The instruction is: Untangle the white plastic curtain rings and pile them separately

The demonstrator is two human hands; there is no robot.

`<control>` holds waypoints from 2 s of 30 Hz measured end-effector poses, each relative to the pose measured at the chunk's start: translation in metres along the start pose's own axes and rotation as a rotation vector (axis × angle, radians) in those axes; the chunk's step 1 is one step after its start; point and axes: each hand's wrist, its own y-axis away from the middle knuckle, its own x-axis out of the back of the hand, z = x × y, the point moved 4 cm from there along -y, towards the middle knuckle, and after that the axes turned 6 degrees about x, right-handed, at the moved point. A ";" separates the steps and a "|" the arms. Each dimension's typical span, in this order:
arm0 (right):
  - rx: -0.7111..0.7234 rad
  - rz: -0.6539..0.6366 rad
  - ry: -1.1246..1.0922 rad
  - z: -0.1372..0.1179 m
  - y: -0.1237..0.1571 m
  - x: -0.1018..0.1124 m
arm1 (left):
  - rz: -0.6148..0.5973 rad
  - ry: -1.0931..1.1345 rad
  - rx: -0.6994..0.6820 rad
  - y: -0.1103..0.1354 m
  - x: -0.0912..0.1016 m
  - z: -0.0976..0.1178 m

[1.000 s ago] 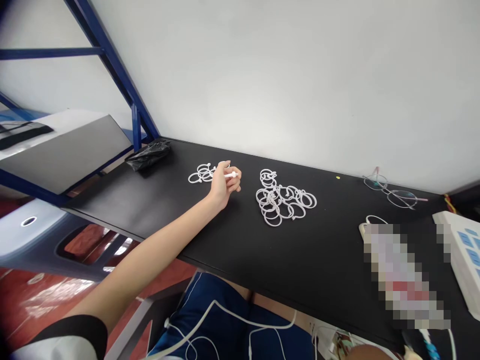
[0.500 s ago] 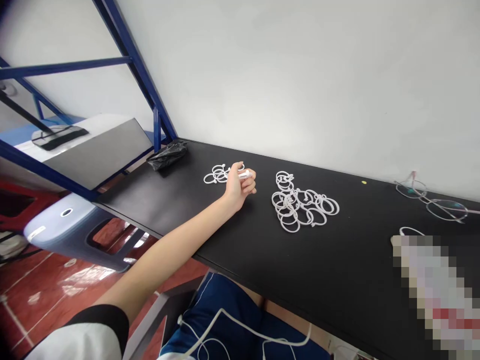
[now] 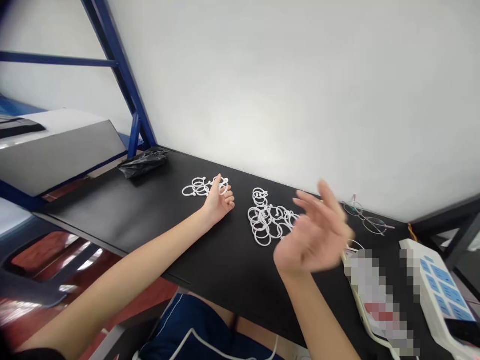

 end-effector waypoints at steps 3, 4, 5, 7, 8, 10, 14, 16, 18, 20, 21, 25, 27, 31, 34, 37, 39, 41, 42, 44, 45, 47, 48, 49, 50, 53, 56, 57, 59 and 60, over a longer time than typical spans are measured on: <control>-0.018 -0.138 0.107 0.018 0.010 -0.010 | 0.032 0.032 0.009 0.000 0.000 -0.001; -0.053 -0.266 0.163 0.028 0.016 -0.015 | 0.042 0.041 0.004 0.000 0.000 0.000; -0.090 -0.399 0.209 0.038 0.024 -0.020 | 0.049 0.048 -0.001 0.000 0.000 0.000; -0.122 -0.625 0.284 0.055 0.041 -0.025 | 0.059 0.056 -0.011 0.001 0.000 0.001; -0.097 -0.714 0.311 0.062 0.049 -0.026 | 0.062 0.058 -0.015 0.001 0.000 0.001; -0.065 -0.875 0.354 0.071 0.064 -0.027 | 0.063 0.064 -0.018 0.002 -0.001 0.002; -0.085 -0.956 0.385 0.081 0.077 -0.025 | 0.048 0.088 -0.002 0.004 -0.001 0.000; -0.096 -0.939 0.381 0.083 0.077 -0.024 | 0.047 0.097 0.009 0.005 -0.001 -0.001; -0.101 -0.928 0.373 0.084 0.076 -0.024 | 0.054 0.107 0.011 0.004 0.000 -0.001; -0.108 -0.918 0.365 0.084 0.076 -0.023 | 0.061 0.112 0.004 0.002 0.001 -0.002; -0.113 -0.913 0.361 0.084 0.076 -0.023 | 0.066 0.109 -0.001 0.002 0.002 -0.002; -0.132 -0.895 0.351 0.084 0.076 -0.023 | 0.081 0.101 -0.018 0.000 0.003 -0.003; -0.140 -0.887 0.344 0.083 0.075 -0.024 | 0.079 0.107 -0.024 0.000 0.003 -0.003; -0.159 -0.815 0.304 0.080 0.069 -0.023 | 0.043 0.087 -0.050 0.002 0.001 -0.001; -0.175 -0.694 0.288 0.078 0.060 -0.019 | 0.031 0.048 -0.059 0.003 0.001 -0.002; -0.178 -0.588 0.284 0.075 0.054 -0.015 | -0.001 -0.005 -0.041 0.003 0.000 -0.003; -0.160 -0.552 0.267 0.072 0.052 -0.014 | -0.047 -0.044 -0.022 0.003 -0.002 -0.005; -0.145 -0.537 0.254 0.069 0.050 -0.014 | -0.088 -0.087 -0.012 0.003 -0.003 -0.007; -0.141 -0.532 0.256 0.068 0.050 -0.014 | -0.097 -0.113 -0.010 0.003 -0.003 -0.008; -0.136 -0.514 0.272 0.066 0.048 -0.013 | -0.090 -0.182 -0.014 0.002 -0.003 -0.009; -0.135 -0.501 0.281 0.065 0.047 -0.012 | -0.082 -0.228 -0.015 0.002 -0.003 -0.010; -0.135 -0.470 0.295 0.064 0.046 -0.011 | -0.090 -0.351 -0.018 0.003 -0.004 -0.013; -0.136 -0.459 0.297 0.063 0.045 -0.010 | -0.116 -0.420 -0.026 0.004 -0.006 -0.015; -0.136 -0.452 0.297 0.061 0.045 -0.009 | -0.154 -0.485 -0.039 0.005 -0.009 -0.017; -0.136 -0.446 0.297 0.060 0.045 -0.009 | -0.198 -0.543 -0.056 0.007 -0.012 -0.019; -0.131 -0.452 0.284 0.056 0.046 -0.010 | -0.320 -0.671 -0.096 0.015 -0.018 -0.028; -0.147 -0.490 0.234 0.054 0.051 -0.013 | -0.427 -0.739 -0.057 0.019 -0.020 -0.038; -0.157 -0.501 0.211 0.053 0.052 -0.014 | -0.453 -0.745 -0.041 0.019 -0.020 -0.040; -0.179 -0.515 0.164 0.052 0.055 -0.017 | -0.464 -0.735 -0.038 0.019 -0.019 -0.040; -0.191 -0.516 0.145 0.051 0.057 -0.018 | -0.455 -0.724 -0.048 0.018 -0.018 -0.039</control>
